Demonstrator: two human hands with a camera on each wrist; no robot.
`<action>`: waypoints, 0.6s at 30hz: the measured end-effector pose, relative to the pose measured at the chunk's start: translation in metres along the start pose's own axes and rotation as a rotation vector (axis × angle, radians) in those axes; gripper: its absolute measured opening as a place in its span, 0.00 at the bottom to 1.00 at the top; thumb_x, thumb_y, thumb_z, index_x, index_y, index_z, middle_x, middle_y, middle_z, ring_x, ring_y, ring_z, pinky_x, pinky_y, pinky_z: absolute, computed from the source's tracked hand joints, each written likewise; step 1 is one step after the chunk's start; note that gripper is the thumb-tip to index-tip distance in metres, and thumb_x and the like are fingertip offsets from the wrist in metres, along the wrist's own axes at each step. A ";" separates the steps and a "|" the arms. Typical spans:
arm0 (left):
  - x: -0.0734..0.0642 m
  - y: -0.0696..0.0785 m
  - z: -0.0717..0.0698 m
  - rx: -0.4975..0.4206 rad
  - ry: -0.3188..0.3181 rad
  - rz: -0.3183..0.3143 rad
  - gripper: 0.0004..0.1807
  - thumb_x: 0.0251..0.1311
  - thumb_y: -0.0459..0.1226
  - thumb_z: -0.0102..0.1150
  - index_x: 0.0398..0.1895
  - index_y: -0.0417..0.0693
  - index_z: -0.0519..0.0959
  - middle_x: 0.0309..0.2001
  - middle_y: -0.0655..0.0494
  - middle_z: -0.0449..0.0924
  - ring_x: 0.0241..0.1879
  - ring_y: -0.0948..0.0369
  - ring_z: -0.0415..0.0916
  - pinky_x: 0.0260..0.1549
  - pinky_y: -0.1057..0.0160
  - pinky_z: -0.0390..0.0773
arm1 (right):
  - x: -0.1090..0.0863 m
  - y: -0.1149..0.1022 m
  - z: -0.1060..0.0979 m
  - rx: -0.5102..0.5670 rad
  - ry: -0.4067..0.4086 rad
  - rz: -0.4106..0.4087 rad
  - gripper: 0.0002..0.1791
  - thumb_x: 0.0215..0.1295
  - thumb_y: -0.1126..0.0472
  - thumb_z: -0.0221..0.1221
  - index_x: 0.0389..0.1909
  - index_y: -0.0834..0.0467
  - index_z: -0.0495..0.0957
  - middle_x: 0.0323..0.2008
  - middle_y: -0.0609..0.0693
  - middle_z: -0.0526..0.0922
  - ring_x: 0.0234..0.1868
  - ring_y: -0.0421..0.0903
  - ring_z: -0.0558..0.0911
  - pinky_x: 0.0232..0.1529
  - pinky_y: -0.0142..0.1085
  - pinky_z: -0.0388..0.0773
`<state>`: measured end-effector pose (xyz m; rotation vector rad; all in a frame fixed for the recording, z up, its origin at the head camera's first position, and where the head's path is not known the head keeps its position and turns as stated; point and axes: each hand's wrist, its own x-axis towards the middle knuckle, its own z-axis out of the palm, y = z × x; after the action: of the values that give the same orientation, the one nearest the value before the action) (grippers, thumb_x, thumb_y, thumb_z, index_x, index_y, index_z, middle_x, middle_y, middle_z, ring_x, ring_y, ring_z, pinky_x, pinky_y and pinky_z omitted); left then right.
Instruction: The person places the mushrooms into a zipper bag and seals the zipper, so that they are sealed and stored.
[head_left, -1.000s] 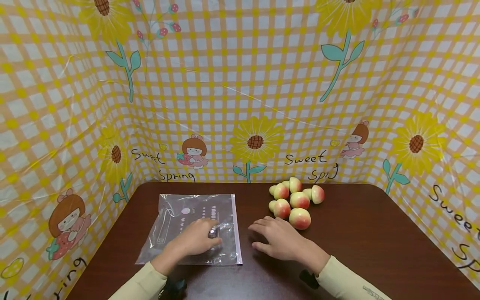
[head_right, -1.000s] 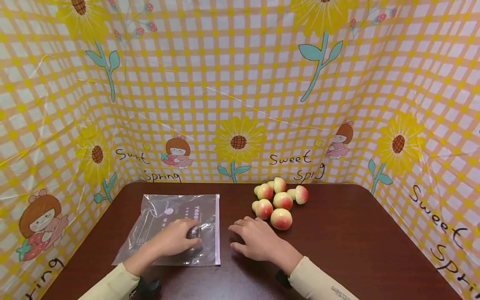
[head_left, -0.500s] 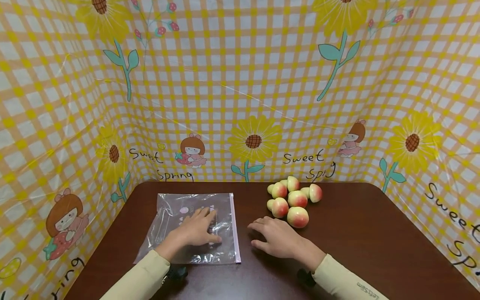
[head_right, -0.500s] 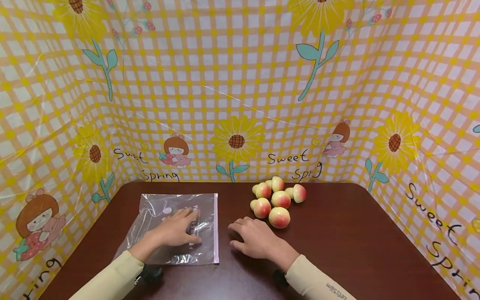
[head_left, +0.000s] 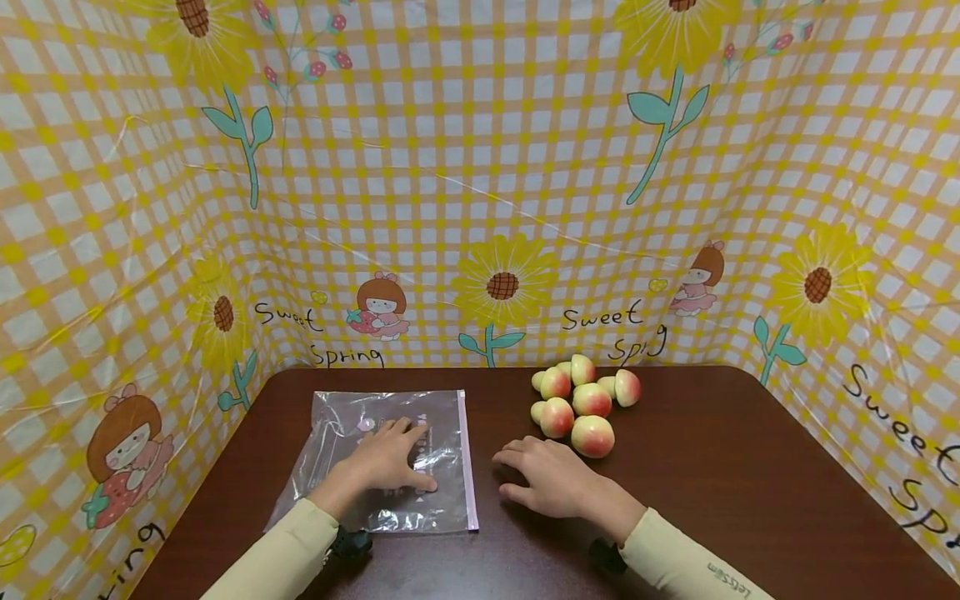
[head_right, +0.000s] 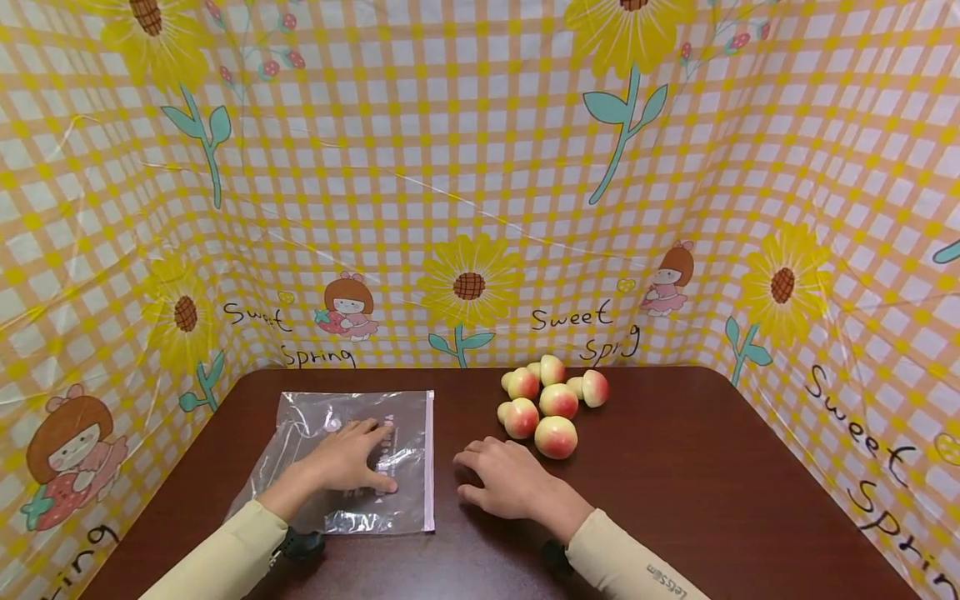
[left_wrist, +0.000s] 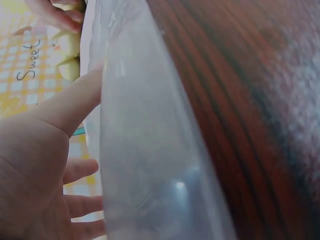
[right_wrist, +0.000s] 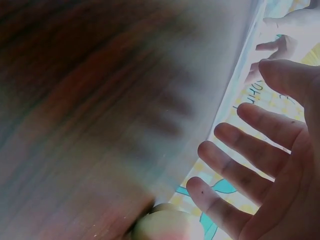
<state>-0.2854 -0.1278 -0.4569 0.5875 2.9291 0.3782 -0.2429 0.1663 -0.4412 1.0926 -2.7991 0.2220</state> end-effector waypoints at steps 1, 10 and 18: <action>0.000 -0.001 0.000 0.000 -0.003 0.000 0.56 0.45 0.66 0.72 0.76 0.51 0.64 0.75 0.40 0.61 0.74 0.39 0.57 0.67 0.30 0.60 | 0.000 0.000 0.000 -0.002 0.001 -0.001 0.21 0.66 0.48 0.63 0.56 0.53 0.82 0.53 0.48 0.84 0.53 0.48 0.82 0.49 0.47 0.82; -0.001 -0.004 0.001 -0.009 -0.017 -0.009 0.55 0.47 0.67 0.70 0.76 0.52 0.65 0.77 0.39 0.56 0.75 0.39 0.53 0.68 0.28 0.55 | 0.006 -0.003 -0.001 -0.010 0.009 -0.024 0.20 0.66 0.48 0.63 0.55 0.54 0.83 0.50 0.47 0.85 0.50 0.47 0.83 0.46 0.46 0.82; -0.002 -0.003 0.002 0.018 -0.034 -0.010 0.54 0.50 0.67 0.67 0.77 0.52 0.64 0.78 0.39 0.54 0.77 0.39 0.50 0.69 0.29 0.54 | 0.014 -0.002 0.001 -0.028 -0.007 -0.005 0.19 0.66 0.48 0.63 0.54 0.53 0.83 0.48 0.46 0.86 0.47 0.47 0.84 0.42 0.45 0.82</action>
<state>-0.2846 -0.1308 -0.4592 0.5760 2.9050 0.3380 -0.2518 0.1559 -0.4396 1.0954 -2.7964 0.1786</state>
